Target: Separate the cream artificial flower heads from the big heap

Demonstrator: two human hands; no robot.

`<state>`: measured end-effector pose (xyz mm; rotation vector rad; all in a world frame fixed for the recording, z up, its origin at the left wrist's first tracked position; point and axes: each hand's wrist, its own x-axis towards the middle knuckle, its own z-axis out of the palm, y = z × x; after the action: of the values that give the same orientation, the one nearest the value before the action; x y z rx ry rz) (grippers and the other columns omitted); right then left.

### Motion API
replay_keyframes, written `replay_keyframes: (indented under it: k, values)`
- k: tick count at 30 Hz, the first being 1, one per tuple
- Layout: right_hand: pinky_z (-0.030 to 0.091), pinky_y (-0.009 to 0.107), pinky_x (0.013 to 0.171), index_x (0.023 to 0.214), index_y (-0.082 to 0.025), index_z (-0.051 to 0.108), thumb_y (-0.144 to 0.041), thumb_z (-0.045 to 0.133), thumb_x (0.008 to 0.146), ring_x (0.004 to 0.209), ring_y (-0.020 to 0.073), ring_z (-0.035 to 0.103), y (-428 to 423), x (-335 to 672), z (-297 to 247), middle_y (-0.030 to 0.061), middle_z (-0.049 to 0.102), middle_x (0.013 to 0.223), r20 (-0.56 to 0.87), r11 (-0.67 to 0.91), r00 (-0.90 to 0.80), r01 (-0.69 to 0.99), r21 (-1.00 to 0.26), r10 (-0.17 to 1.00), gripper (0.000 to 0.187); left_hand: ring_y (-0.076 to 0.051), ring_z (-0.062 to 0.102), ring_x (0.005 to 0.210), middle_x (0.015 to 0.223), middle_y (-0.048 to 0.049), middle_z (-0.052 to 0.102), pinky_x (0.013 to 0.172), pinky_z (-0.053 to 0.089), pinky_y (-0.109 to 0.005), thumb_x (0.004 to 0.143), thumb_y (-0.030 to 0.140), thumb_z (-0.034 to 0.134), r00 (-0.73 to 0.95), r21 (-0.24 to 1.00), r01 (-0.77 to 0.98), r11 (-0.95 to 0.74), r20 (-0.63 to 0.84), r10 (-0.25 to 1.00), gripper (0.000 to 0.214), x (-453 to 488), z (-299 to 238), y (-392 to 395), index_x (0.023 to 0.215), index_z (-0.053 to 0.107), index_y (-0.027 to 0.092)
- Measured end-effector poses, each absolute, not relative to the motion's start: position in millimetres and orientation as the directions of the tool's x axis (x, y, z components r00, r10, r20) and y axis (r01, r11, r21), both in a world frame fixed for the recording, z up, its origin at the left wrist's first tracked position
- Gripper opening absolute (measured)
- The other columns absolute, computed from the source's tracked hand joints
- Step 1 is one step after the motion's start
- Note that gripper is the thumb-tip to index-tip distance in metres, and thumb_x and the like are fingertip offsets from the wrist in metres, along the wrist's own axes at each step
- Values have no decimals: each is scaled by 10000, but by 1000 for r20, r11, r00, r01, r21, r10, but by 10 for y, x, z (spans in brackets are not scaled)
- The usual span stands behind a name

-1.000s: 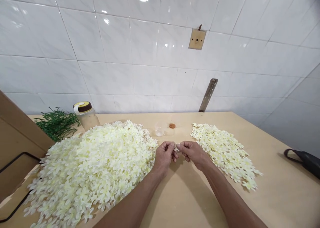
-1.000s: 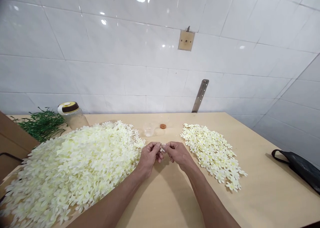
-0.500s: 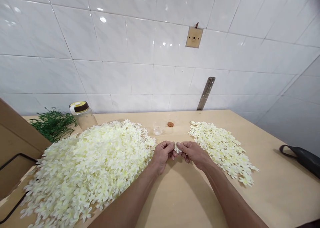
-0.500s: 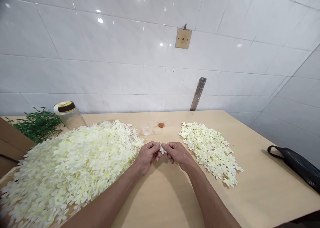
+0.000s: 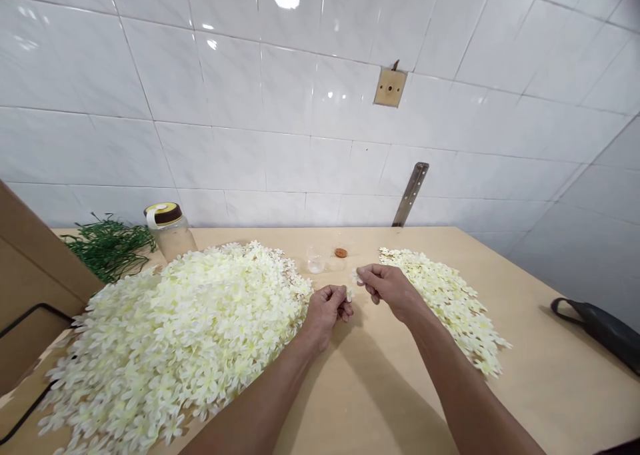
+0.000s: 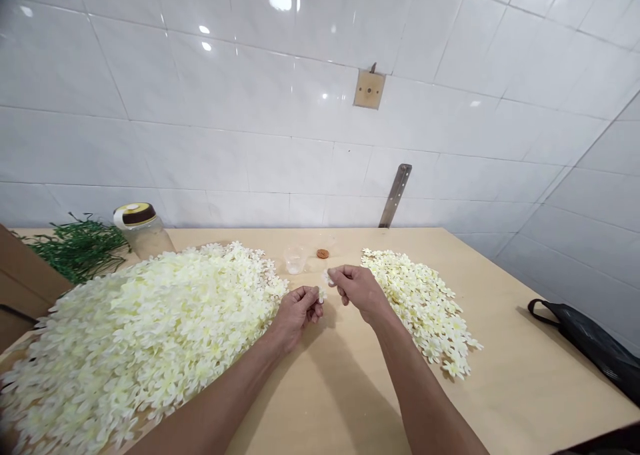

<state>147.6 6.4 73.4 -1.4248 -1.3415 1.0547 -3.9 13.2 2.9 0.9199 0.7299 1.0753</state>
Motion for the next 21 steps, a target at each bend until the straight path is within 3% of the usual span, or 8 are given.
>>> replay_keyframes:
  k: [2,4,6,9,13,17,21]
  values:
    - [402,233,449,801,-137,685,-551,683,786,504,105,485,139,1325,869,5,555,590,25,34,-36,278,-960,999,415,-81,475,447,549,-21,602,493,357,-227,764,501,710,324,893,-411,185,-47,945,388,-48,30,121,696,579,141]
    - [470,242,486,1080,-149,668,-499,713,778,646,144,590,193,1235,957,79,673,871,65,91,-114,241,-966,991,465,-82,478,451,554,-23,606,497,361,-228,763,500,710,320,893,-414,178,-41,947,384,-53,33,113,701,579,144]
    - [478,238,477,1168,-165,632,-488,717,776,701,157,611,215,1239,957,106,672,1001,100,107,-41,272,-956,994,515,-81,477,444,553,-22,609,495,364,-229,758,489,712,303,893,-414,175,-46,952,372,-49,39,109,701,574,148]
    - [405,216,416,991,-168,678,-523,657,810,542,115,530,187,1360,796,33,619,724,42,1,93,399,-917,995,399,-82,479,425,542,-15,610,483,367,-228,760,470,698,276,901,-398,173,-63,959,346,-25,40,118,699,566,156]
    - [355,210,400,694,-167,648,-535,634,806,441,79,414,81,1446,508,-38,478,537,-111,-67,-86,410,-909,990,385,-84,490,417,538,-3,609,459,363,-217,773,475,677,233,919,-373,126,-39,972,333,16,6,140,734,572,162]
    - [354,212,396,657,-168,635,-483,691,748,418,83,414,14,1400,359,-49,479,483,-90,-89,13,367,-926,996,332,-84,473,391,511,15,582,428,367,-212,788,473,659,189,934,-350,72,-5,982,325,45,-28,136,759,569,162]
    - [347,219,387,629,-172,621,-478,643,790,365,82,438,-2,1455,357,-35,513,470,-25,-89,141,466,-880,990,347,-95,499,392,531,23,585,402,373,-207,790,478,653,153,949,-312,35,13,988,316,61,-21,95,766,544,183]
